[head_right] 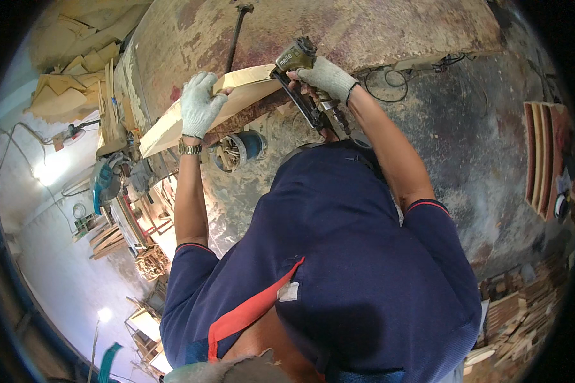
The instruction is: The person uses a pneumatic nail gun to attach curved wooden strips to larger wooden pieces on a workbench. They repeatedly position the strips, fire nails, and reposition the pieces to continue assembly.
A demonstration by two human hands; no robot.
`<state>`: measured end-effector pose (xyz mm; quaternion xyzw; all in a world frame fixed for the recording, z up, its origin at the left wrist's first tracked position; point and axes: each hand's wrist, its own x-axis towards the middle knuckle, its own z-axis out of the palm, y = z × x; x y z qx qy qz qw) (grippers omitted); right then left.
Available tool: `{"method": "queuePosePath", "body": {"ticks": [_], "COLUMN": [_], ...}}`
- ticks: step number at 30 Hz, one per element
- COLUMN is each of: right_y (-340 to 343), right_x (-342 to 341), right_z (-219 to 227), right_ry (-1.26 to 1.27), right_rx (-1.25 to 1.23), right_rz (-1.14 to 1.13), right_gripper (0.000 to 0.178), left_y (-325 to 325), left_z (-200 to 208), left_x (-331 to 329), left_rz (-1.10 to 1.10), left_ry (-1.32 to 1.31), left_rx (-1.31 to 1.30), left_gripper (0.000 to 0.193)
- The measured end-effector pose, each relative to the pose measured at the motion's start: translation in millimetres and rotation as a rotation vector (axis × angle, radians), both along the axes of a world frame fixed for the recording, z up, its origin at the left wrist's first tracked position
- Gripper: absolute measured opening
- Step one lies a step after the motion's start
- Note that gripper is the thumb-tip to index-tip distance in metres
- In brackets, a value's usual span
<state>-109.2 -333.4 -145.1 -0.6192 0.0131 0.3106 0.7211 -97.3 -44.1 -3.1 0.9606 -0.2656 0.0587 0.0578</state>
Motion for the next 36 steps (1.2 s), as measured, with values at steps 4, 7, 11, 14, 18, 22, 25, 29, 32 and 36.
{"method": "queuePosePath", "body": {"ticks": [4, 7, 11, 14, 18, 22, 25, 29, 32, 36], "right_y": [2, 1, 7, 12, 15, 19, 22, 32, 29, 35], "right_x": [0, -6, -11, -11, -9, -7, -9, -11, -6, 5], "right_z": [12, 25, 41, 47, 51, 54, 59, 67, 68, 64], "right_ry": [-0.006, -0.048, -0.052, -0.067, -0.052, -0.107, -0.09, -0.147, -0.165, -0.06], "right_rx": [-0.105, 0.004, 0.106, 0.132, 0.106, -0.044, -0.011, -0.017, -0.034, 0.116], "right_rz": [0.013, -0.051, -0.062, -0.047, -0.02, 0.005, 0.001, 0.0, 0.003, -0.062], "right_gripper": [0.033, 0.031, 0.032, 0.032, 0.032, 0.033, 0.035, 0.037, 0.034, 0.025], "left_y": [-1, 6, 27, 36, 37, 36, 36, 38, 39, 38], "left_z": [7, 17, 34, 34, 27, 24, 22, 19, 18, 17], "left_x": [-2, -4, 0, 1, -3, -7, -8, -9, -10, -11], "left_rz": [-0.003, -0.024, 0.003, 0.03, -0.005, 0.02, 0.008, 0.024, 0.022, -0.019], "left_ry": [0.044, 0.085, 0.074, 0.153, 0.086, 0.088, 0.033, 0.041, 0.038, 0.025], "left_rx": [-0.001, -0.077, 0.117, 0.104, 0.006, -0.078, -0.086, -0.087, -0.097, -0.109], "left_gripper": [0.032, 0.033, 0.033, 0.034, 0.03, 0.029, 0.029, 0.03, 0.029, 0.029]}}
